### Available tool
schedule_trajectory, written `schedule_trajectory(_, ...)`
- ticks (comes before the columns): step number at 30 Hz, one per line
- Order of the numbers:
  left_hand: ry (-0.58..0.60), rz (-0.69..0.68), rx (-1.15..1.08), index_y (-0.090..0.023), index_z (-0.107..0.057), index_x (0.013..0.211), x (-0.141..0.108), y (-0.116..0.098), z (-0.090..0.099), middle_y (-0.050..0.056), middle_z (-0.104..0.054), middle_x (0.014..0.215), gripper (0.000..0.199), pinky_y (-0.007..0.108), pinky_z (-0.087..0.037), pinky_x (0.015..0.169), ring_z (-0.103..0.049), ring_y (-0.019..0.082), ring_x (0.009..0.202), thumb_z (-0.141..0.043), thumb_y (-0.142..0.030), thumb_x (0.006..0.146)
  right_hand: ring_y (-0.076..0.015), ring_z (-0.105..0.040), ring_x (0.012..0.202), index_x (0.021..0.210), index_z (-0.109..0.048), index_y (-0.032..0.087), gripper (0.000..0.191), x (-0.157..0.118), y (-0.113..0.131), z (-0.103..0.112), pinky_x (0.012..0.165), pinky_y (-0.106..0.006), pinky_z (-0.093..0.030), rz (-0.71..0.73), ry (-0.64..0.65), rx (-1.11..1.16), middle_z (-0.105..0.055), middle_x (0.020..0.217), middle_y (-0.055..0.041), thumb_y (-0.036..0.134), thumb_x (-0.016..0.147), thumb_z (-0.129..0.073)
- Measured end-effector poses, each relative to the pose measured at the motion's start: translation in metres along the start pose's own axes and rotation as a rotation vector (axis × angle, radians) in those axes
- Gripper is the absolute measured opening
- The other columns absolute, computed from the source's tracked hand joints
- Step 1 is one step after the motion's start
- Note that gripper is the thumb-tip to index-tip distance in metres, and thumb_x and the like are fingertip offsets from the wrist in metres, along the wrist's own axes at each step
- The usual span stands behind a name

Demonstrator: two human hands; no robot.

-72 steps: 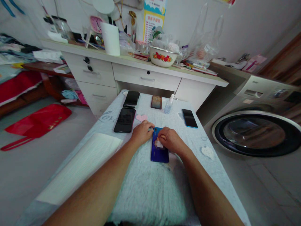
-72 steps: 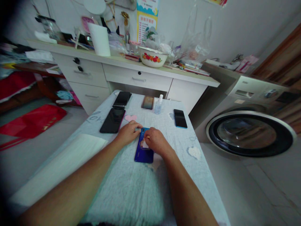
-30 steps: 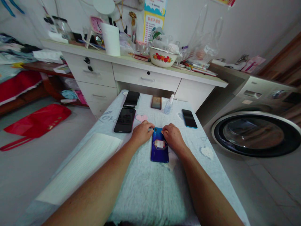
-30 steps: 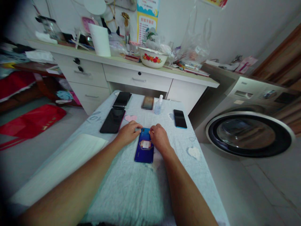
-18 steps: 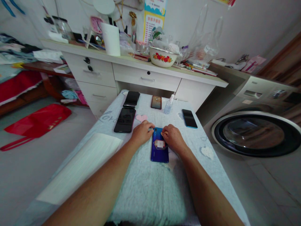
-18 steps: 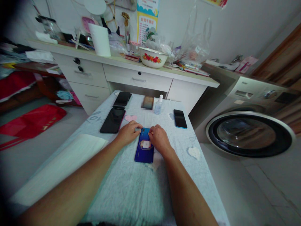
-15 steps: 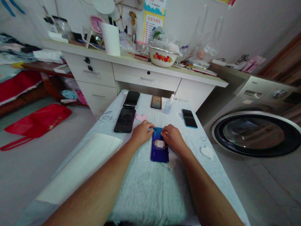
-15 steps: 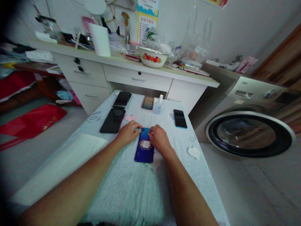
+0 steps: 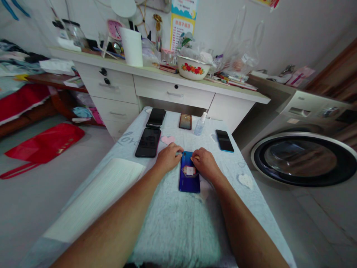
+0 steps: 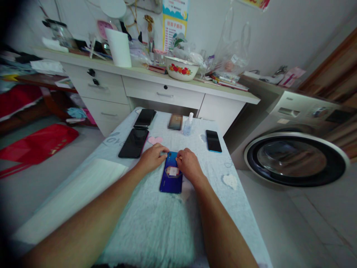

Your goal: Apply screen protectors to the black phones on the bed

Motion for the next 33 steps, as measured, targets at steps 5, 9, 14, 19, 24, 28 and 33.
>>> schedule_trajectory(5, 0.005, -0.003, 0.005, -0.023, -0.067, 0.098, -0.0003, -0.0002, -0.0001, 0.003, -0.061, 0.100, 0.021, 0.028, -0.047, 0.084, -0.061, 0.017, 0.095, -0.055, -0.022, 0.081, -0.0149, -0.055, 0.082, 0.085, -0.067, 0.016, 0.011, 0.0003, -0.0010, -0.0006, 0.076, -0.024, -0.038, -0.008, 0.003, 0.001, -0.062, 0.088, -0.0059, 0.017, 0.084, -0.057)
schedule_trajectory(9, 0.014, -0.001, 0.005, -0.023, -0.067, 0.098, 0.0004, -0.0001, 0.0001, 0.003, -0.061, 0.101, 0.021, 0.027, -0.046, 0.085, -0.061, 0.017, 0.095, -0.055, -0.022, 0.081, -0.0147, -0.055, 0.082, 0.084, -0.067, 0.016, 0.011, 0.0007, -0.0021, -0.0014, 0.076, -0.024, -0.038, -0.011, 0.002, 0.009, -0.062, 0.087, -0.0057, 0.017, 0.084, -0.057)
schedule_trajectory(14, 0.017, -0.001, -0.001, -0.022, -0.067, 0.098, 0.0015, 0.0014, -0.0015, 0.003, -0.061, 0.101, 0.021, 0.028, -0.046, 0.085, -0.061, 0.018, 0.095, -0.055, -0.022, 0.081, -0.0146, -0.055, 0.082, 0.084, -0.067, 0.016, 0.011, 0.0005, -0.0024, -0.0018, 0.076, -0.023, -0.038, -0.014, 0.006, -0.003, -0.061, 0.087, -0.0053, 0.017, 0.084, -0.056)
schedule_trajectory(19, 0.009, -0.006, -0.005, -0.022, -0.067, 0.098, 0.0014, 0.0012, -0.0018, 0.003, -0.061, 0.100, 0.021, 0.028, -0.046, 0.084, -0.061, 0.018, 0.095, -0.054, -0.022, 0.081, -0.0145, -0.055, 0.082, 0.084, -0.067, 0.016, 0.010, -0.0002, -0.0023, -0.0014, 0.075, -0.023, -0.038, -0.007, -0.010, -0.003, -0.062, 0.087, -0.0050, 0.017, 0.084, -0.057)
schedule_trajectory(24, 0.010, -0.012, -0.006, -0.022, -0.067, 0.099, 0.0008, 0.0008, -0.0013, 0.003, -0.061, 0.100, 0.022, 0.028, -0.046, 0.084, -0.061, 0.018, 0.095, -0.054, -0.022, 0.081, -0.0145, -0.055, 0.080, 0.083, -0.067, 0.016, 0.010, -0.0006, -0.0016, -0.0010, 0.075, -0.023, -0.037, 0.000, -0.020, 0.009, -0.061, 0.086, -0.0050, 0.016, 0.084, -0.057)
schedule_trajectory(28, 0.002, -0.014, -0.009, -0.022, -0.067, 0.098, 0.0007, 0.0006, -0.0006, 0.003, -0.061, 0.101, 0.021, 0.028, -0.046, 0.085, -0.061, 0.018, 0.095, -0.054, -0.022, 0.081, -0.0147, -0.054, 0.081, 0.083, -0.067, 0.016, 0.010, -0.0002, -0.0024, -0.0022, 0.074, -0.024, -0.038, -0.013, -0.029, 0.015, -0.061, 0.086, -0.0049, 0.017, 0.084, -0.058)
schedule_trajectory(33, 0.007, -0.007, -0.007, -0.022, -0.067, 0.098, 0.0005, -0.0003, 0.0002, 0.003, -0.061, 0.100, 0.022, 0.028, -0.046, 0.084, -0.061, 0.017, 0.094, -0.054, -0.022, 0.081, -0.0150, -0.055, 0.084, 0.086, -0.067, 0.017, 0.010, 0.0014, -0.0056, -0.0057, 0.077, -0.024, -0.038, -0.044, -0.052, 0.034, -0.060, 0.088, -0.0054, 0.019, 0.086, -0.057)
Point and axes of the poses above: each hand's wrist, its own x-axis towards the middle knuckle, its own z-axis out of the back of the hand, y = z × x, the point moved 5 cm from there along x, towards the middle knuckle
